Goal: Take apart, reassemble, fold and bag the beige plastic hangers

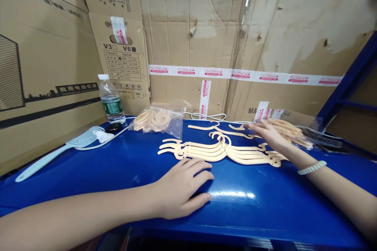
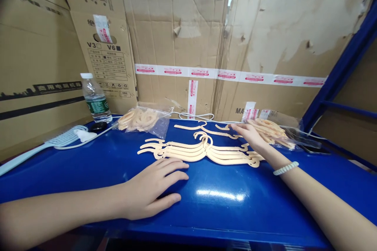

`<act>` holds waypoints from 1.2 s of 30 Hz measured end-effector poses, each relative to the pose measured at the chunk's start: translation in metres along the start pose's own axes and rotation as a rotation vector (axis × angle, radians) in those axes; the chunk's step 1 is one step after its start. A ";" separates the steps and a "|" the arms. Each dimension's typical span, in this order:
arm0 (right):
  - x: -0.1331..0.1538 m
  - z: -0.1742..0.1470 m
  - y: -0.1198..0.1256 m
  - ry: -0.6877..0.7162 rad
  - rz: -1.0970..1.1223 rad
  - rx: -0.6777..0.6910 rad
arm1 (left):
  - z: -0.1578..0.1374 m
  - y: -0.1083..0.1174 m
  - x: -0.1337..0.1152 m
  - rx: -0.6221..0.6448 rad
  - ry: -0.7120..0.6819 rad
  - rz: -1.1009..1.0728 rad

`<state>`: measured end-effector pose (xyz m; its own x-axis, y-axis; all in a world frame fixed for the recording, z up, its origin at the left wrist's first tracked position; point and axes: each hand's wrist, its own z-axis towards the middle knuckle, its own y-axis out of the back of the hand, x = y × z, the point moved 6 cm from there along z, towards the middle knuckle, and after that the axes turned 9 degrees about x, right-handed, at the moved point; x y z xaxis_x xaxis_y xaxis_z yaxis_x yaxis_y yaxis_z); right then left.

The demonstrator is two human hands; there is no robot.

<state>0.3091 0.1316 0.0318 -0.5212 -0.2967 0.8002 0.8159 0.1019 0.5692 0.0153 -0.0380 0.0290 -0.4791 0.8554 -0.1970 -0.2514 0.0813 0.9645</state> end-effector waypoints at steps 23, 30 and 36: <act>0.109 -0.071 -0.107 0.276 0.436 0.681 | 0.004 0.006 0.041 -0.420 0.333 -1.136; 0.045 -0.011 -0.025 0.320 -0.605 0.018 | 0.001 0.002 0.048 -0.458 0.400 -1.227; 0.024 0.003 -0.031 0.306 -0.671 0.087 | 0.000 0.006 0.051 -0.499 0.431 -1.261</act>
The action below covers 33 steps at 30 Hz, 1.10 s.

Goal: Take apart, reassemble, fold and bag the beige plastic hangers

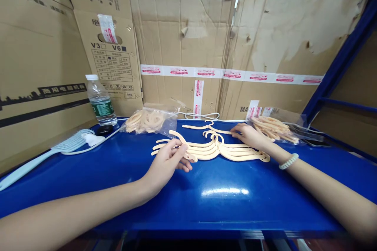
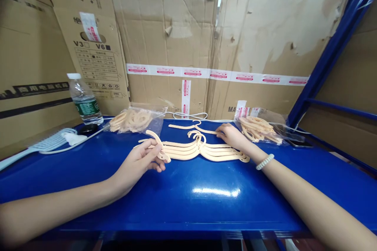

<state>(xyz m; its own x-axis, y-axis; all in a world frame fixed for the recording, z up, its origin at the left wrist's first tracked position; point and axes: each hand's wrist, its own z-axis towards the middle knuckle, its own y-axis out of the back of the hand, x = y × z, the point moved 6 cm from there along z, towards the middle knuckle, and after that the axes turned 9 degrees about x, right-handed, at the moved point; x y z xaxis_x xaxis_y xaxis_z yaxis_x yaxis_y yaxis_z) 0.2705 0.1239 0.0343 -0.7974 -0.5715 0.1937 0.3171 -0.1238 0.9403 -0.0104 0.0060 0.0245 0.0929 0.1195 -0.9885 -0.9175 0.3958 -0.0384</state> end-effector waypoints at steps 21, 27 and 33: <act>0.009 -0.018 0.039 -0.027 0.352 -0.104 | 0.012 0.026 -0.007 -0.142 -0.094 -0.208; 0.028 -0.024 0.046 0.000 0.443 0.017 | 0.016 0.034 -0.005 -0.172 -0.117 -0.314; 0.028 -0.023 0.041 0.020 0.535 0.056 | 0.018 0.031 -0.004 -0.113 -0.132 -0.345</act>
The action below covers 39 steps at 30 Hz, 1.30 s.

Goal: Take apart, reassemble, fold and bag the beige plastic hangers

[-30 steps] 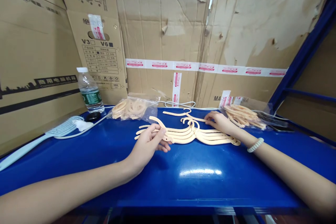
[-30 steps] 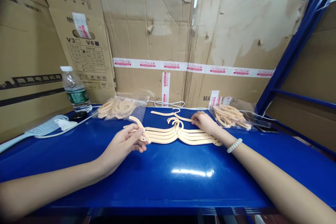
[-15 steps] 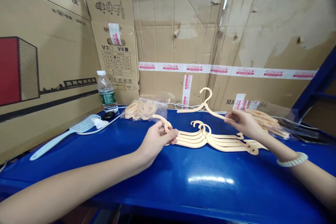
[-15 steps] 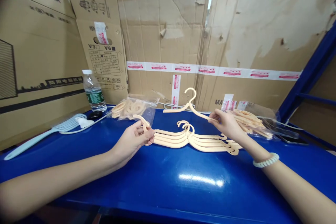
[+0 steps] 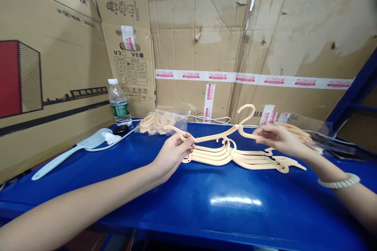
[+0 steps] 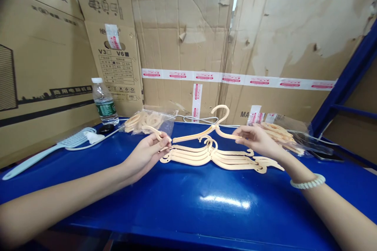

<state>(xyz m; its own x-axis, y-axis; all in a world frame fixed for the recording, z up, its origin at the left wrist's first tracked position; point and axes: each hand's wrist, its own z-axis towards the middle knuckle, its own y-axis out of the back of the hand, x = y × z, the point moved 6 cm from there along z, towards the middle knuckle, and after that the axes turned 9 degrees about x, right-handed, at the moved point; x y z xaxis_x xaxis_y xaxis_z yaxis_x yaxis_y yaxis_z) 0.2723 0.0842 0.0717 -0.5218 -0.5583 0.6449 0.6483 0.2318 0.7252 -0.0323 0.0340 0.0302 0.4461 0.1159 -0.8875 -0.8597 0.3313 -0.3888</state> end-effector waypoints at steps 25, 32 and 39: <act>0.004 -0.003 -0.001 0.082 -0.013 -0.039 | -0.003 -0.008 0.000 0.028 0.115 -0.059; 0.010 -0.003 -0.007 0.102 -0.037 -0.011 | -0.001 0.000 0.002 -0.051 0.082 0.008; 0.016 -0.006 -0.021 0.017 0.088 0.147 | -0.002 0.007 -0.002 -0.150 0.023 0.052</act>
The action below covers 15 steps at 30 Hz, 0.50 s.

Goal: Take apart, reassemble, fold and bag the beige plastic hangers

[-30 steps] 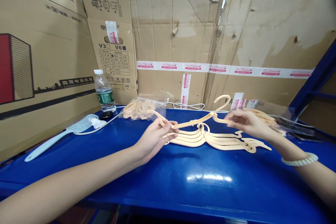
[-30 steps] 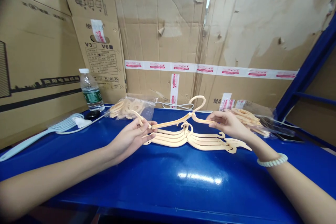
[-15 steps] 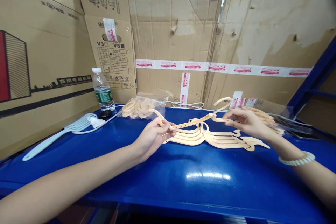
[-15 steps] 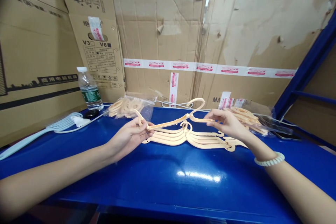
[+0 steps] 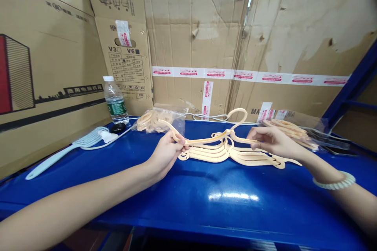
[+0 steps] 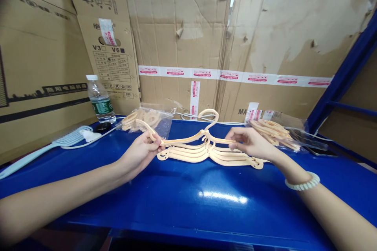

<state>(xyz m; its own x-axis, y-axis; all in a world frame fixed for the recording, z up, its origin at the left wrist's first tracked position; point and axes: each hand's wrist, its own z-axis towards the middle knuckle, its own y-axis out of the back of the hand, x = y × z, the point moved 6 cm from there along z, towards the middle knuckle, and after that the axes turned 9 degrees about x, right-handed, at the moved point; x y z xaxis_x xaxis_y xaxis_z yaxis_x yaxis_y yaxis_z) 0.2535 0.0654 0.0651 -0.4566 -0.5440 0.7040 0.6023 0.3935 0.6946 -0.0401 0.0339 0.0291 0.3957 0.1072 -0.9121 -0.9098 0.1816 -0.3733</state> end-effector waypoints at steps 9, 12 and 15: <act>0.002 -0.005 -0.004 -0.133 0.150 0.136 | 0.002 0.008 0.003 -0.108 -0.029 -0.067; -0.002 -0.005 0.001 -0.150 0.197 0.119 | 0.002 0.004 0.003 -0.080 -0.007 -0.072; -0.003 -0.005 0.007 -0.125 0.221 0.105 | -0.007 -0.004 0.008 -0.027 0.074 -0.041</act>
<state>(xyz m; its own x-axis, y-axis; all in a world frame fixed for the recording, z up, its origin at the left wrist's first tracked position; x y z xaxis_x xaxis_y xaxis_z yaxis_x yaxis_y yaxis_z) 0.2626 0.0660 0.0670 -0.4030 -0.3429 0.8486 0.6279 0.5709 0.5289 -0.0337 0.0274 0.0220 0.4227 0.0271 -0.9059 -0.8967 0.1576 -0.4137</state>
